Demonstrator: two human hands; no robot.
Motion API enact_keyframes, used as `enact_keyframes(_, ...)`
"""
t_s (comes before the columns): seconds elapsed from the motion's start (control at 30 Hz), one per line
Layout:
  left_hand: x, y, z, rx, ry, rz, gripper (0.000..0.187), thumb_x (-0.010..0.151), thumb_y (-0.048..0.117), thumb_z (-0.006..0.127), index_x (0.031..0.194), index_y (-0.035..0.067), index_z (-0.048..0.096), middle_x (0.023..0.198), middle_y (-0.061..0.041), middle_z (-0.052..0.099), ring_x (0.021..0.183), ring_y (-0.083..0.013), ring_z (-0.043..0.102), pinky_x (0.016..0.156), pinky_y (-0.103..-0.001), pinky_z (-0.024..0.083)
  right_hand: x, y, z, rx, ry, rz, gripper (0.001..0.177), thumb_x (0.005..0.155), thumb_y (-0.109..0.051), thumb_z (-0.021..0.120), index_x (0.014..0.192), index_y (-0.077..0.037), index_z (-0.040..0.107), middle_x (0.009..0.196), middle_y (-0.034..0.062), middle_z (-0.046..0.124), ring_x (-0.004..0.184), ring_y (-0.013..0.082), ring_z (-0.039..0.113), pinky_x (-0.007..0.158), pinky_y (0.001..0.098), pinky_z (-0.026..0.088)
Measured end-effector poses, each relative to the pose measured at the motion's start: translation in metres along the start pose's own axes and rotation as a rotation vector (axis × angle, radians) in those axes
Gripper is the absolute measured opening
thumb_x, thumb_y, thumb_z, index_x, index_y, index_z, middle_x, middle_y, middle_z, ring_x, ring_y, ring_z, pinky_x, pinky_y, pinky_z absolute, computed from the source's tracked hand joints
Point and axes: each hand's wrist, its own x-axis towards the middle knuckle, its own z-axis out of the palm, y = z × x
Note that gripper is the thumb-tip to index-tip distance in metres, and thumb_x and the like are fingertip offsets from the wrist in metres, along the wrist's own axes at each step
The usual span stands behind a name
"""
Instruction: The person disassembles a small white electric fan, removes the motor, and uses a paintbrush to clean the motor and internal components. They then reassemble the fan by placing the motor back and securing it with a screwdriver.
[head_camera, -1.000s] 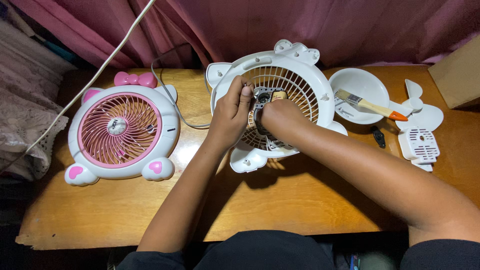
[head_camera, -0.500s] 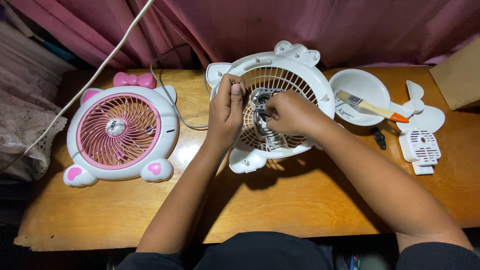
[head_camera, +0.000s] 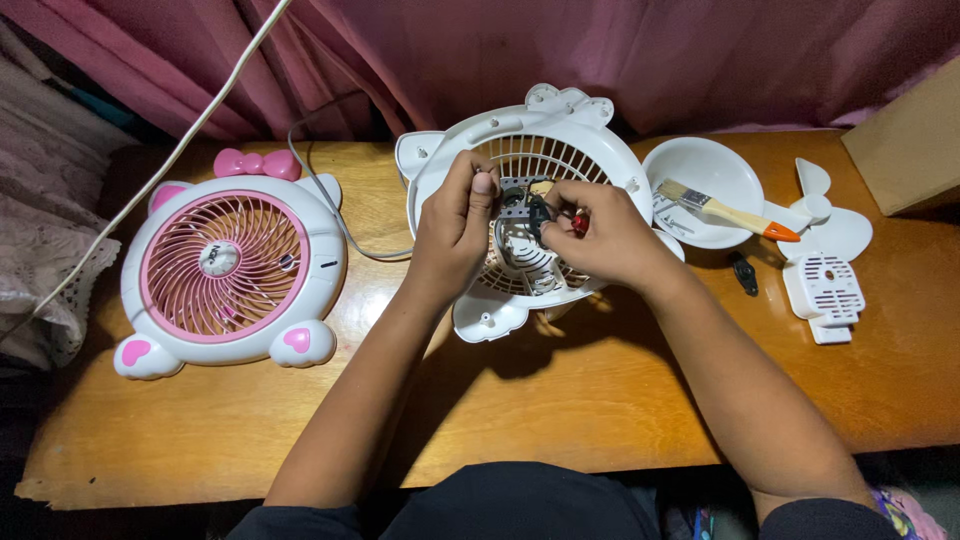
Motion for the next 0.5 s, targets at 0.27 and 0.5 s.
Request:
enact_keyframes(0.27, 0.002, 0.009, 0.004, 0.061, -0.071, -0.024, 0.028, 0.114, 0.029, 0.043, 0.104, 0.005, 0.052, 0.081, -0.01, 0.062, 0.074, -0.0226, 0.062, 0.071, -0.036, 0.049, -0.015, 0.01, 0.001, 0.08, 0.109, 0.014, 0.01, 0.086, -0.012, 0.073, 0.091, -0.005, 0.067, 0.071, -0.0026, 0.06, 0.061, 0.0026, 0.053, 0.054, 0.023, 0.043)
enact_keyframes(0.5, -0.001, 0.02, 0.013, 0.103, -0.145, 0.014, 0.024, 0.113, 0.027, 0.045, 0.108, 0.005, 0.053, 0.087, -0.014, 0.065, 0.081, -0.0312, 0.068, 0.074, -0.039, 0.052, -0.018, 0.03, 0.001, 0.372, 0.185, -0.108, 0.015, 0.088, 0.0, 0.075, 0.094, -0.002, 0.061, 0.087, -0.0007, 0.06, 0.065, -0.0008, 0.049, 0.055, 0.0178, 0.039)
